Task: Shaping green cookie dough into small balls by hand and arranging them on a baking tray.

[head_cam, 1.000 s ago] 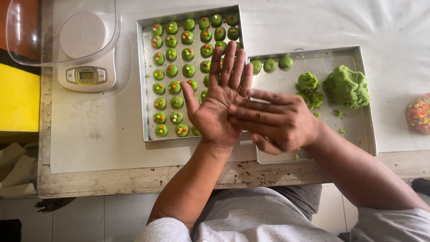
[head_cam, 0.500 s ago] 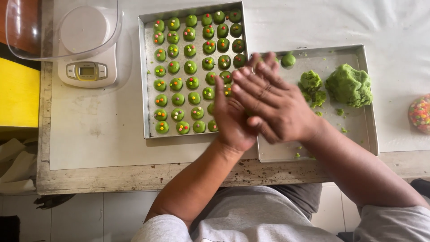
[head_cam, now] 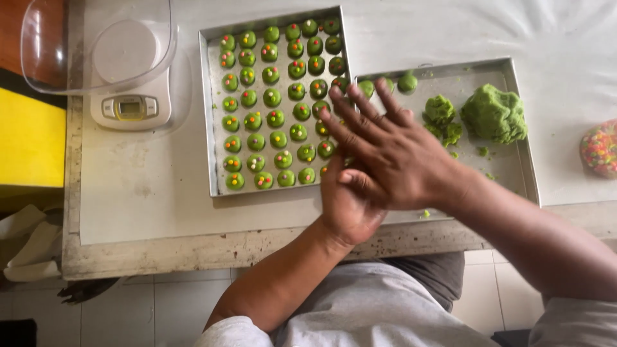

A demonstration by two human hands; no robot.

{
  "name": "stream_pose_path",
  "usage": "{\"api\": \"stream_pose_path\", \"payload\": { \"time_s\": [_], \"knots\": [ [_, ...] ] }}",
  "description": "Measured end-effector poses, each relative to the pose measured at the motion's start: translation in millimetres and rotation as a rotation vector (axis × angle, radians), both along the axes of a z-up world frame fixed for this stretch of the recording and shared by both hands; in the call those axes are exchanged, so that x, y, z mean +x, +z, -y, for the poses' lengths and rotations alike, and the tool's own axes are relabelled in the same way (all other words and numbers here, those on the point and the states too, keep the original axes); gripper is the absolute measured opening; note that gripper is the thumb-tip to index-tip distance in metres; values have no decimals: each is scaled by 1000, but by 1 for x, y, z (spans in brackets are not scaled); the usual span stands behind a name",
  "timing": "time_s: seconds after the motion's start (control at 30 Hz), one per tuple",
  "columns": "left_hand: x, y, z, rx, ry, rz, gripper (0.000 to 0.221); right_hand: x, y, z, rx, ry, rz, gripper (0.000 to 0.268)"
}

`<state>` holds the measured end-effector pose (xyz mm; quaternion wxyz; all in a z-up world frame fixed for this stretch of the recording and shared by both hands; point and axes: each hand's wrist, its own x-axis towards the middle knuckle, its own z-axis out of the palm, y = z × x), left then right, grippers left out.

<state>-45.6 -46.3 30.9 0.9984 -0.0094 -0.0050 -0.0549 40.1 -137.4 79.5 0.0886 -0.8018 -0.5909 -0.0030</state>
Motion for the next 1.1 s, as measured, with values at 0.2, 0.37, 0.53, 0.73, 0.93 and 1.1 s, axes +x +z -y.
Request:
{"api": "stream_pose_path", "payload": {
  "time_s": [0.2, 0.37, 0.53, 0.73, 0.93, 1.1],
  "knots": [
    [4, 7, -5, -225, -117, 111, 90, -60, 14, -18, 28, 320, 177, 79],
    [-19, 10, -22, -279, -69, 88, 86, -55, 22, -10, 64, 330, 45, 77],
    [-29, 10, -18, -350, -83, 128, 90, -62, 31, -21, 93, 244, 46, 92],
    [-30, 23, -13, -275, -179, 104, 99, -79, 20, -7, 80, 465, 118, 82],
    [-37, 26, -10, 8, -72, 164, 105, -64, 28, -9, 133, 215, 91, 94],
    [-34, 18, -2, -217, -106, 148, 94, -91, 0, -10, 168, 375, 175, 84]
  ]
}}
